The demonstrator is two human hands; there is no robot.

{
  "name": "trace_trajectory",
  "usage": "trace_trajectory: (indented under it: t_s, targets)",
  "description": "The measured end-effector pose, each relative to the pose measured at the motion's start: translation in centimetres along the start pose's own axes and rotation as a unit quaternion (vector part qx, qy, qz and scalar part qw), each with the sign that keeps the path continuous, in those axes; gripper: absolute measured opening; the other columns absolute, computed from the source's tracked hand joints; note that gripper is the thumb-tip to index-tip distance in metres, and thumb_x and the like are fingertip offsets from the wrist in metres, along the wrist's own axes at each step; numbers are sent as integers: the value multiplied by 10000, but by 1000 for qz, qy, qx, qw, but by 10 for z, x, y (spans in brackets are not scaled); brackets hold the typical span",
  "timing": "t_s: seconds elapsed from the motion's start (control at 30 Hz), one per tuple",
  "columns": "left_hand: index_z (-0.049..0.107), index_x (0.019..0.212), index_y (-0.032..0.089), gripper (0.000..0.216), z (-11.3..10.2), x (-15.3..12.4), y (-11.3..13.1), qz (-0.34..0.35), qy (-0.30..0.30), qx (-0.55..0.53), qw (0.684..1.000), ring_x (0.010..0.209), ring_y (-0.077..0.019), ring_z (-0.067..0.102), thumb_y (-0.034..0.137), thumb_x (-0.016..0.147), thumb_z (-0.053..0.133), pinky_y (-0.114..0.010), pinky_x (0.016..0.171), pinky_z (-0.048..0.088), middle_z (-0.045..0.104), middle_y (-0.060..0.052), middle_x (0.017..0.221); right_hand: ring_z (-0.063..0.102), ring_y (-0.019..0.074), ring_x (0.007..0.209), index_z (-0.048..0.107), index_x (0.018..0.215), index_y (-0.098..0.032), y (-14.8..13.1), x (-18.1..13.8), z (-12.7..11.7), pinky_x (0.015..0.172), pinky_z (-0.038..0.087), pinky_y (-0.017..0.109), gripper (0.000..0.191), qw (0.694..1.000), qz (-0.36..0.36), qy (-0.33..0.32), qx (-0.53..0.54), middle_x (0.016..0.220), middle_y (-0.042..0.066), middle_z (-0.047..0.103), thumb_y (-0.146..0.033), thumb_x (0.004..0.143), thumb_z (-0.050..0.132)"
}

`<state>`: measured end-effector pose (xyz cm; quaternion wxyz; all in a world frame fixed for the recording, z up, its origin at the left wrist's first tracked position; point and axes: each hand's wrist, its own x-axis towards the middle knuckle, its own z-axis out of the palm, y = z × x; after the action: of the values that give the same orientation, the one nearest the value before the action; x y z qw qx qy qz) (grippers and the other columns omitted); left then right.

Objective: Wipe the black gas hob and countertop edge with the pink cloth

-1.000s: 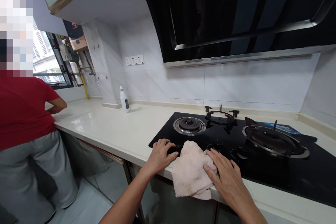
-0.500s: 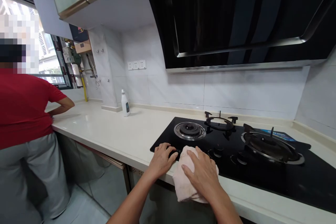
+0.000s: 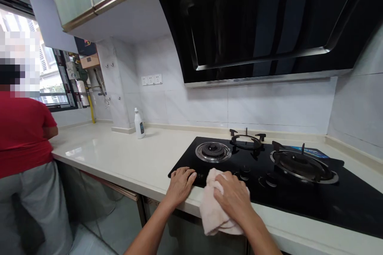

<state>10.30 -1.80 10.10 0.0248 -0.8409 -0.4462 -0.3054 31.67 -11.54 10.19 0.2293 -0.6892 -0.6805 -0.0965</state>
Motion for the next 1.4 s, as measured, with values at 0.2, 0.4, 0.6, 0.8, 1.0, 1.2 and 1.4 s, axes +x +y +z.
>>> trace_trajectory:
  t_s: [0.2, 0.4, 0.6, 0.8, 1.0, 1.2, 1.4]
  targets:
    - [701, 1188, 232, 324, 2, 0, 2, 7, 6, 17, 1000, 1260, -285, 558, 455, 1042, 515, -476, 1042, 405, 667, -99, 1274, 595, 263, 1091, 660, 1164, -309, 103, -62, -27, 897, 426, 436, 421, 995, 93, 24, -24, 1331, 63, 599, -441, 921, 343]
    - [705, 1196, 223, 331, 0, 0, 7, 3, 1, 28, 1000, 1245, -298, 565, 452, 1035, 529, -486, 1029, 420, 666, -112, 1277, 558, 364, 1095, 692, 1166, -335, 163, -97, -46, 857, 443, 533, 586, 966, 230, 75, -92, 1337, 76, 600, -615, 885, 261]
    - [702, 1194, 214, 343, 2, 0, 8, 6, 11, 37, 999, 1227, -298, 567, 458, 1036, 519, -489, 1029, 412, 667, -115, 1269, 571, 402, 1038, 693, 1214, -277, 98, -71, -49, 815, 442, 543, 553, 957, 275, 23, -95, 1384, 148, 551, -477, 925, 267]
    - [698, 1188, 225, 329, -1, 1, 7, 5, 7, 40, 999, 1220, -287, 574, 449, 1038, 509, -473, 1019, 416, 668, -110, 1283, 541, 331, 1174, 644, 1261, -366, -8, -18, -7, 927, 420, 499, 402, 994, 97, 22, -45, 1466, 63, 522, -483, 934, 443]
    - [694, 1212, 234, 303, -3, 2, 4, 6, -3, 45, 999, 1271, -299, 559, 409, 1020, 538, -485, 1032, 421, 655, -111, 1324, 534, 261, 1185, 639, 1224, -370, -34, -5, 8, 967, 391, 419, 323, 999, 12, 45, 2, 1435, 29, 546, -402, 939, 489]
    - [700, 1204, 239, 275, 2, 3, -1, 10, 7, 46, 999, 1279, -301, 565, 374, 995, 582, -478, 1040, 426, 657, -110, 1319, 562, 254, 1140, 675, 1172, -353, 42, -38, -12, 928, 409, 408, 334, 996, 56, 63, -5, 1364, 32, 591, -356, 920, 455]
    - [700, 1207, 225, 275, -1, 4, 0, 1, -1, 41, 999, 1303, -299, 555, 357, 992, 591, -488, 1064, 414, 658, -117, 1328, 599, 271, 1102, 685, 1182, -300, 154, -97, -45, 900, 451, 439, 438, 982, 158, 97, -39, 1349, 77, 604, -451, 920, 369]
